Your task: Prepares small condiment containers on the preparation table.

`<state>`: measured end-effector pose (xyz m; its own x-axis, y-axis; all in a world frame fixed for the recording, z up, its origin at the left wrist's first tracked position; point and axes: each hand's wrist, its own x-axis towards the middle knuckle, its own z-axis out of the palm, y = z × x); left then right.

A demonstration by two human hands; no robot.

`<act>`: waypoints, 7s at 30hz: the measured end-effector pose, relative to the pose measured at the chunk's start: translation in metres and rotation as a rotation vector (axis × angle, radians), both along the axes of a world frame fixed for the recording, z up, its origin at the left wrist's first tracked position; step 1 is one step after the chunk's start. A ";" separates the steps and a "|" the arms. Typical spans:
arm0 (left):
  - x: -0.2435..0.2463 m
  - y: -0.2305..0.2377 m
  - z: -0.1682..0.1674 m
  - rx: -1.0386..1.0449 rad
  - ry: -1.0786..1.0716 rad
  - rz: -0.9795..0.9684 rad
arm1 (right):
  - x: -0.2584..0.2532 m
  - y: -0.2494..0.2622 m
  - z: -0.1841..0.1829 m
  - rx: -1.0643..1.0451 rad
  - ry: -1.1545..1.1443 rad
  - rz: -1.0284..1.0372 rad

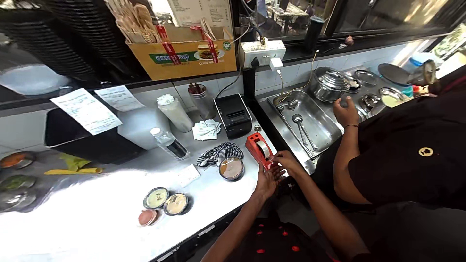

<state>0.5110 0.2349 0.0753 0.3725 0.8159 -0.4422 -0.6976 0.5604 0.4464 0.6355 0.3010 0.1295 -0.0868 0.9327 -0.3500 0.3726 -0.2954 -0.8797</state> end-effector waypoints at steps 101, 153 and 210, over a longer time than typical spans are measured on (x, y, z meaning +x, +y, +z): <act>-0.179 -0.046 -0.039 0.064 1.241 0.736 | -0.098 -0.078 -0.080 0.058 0.165 0.366; -0.147 -0.095 0.005 0.352 1.541 0.252 | -0.020 -0.083 -0.024 0.049 0.094 0.182; 0.017 -0.027 0.023 0.036 0.245 0.090 | 0.099 -0.182 0.011 -0.083 0.178 -0.236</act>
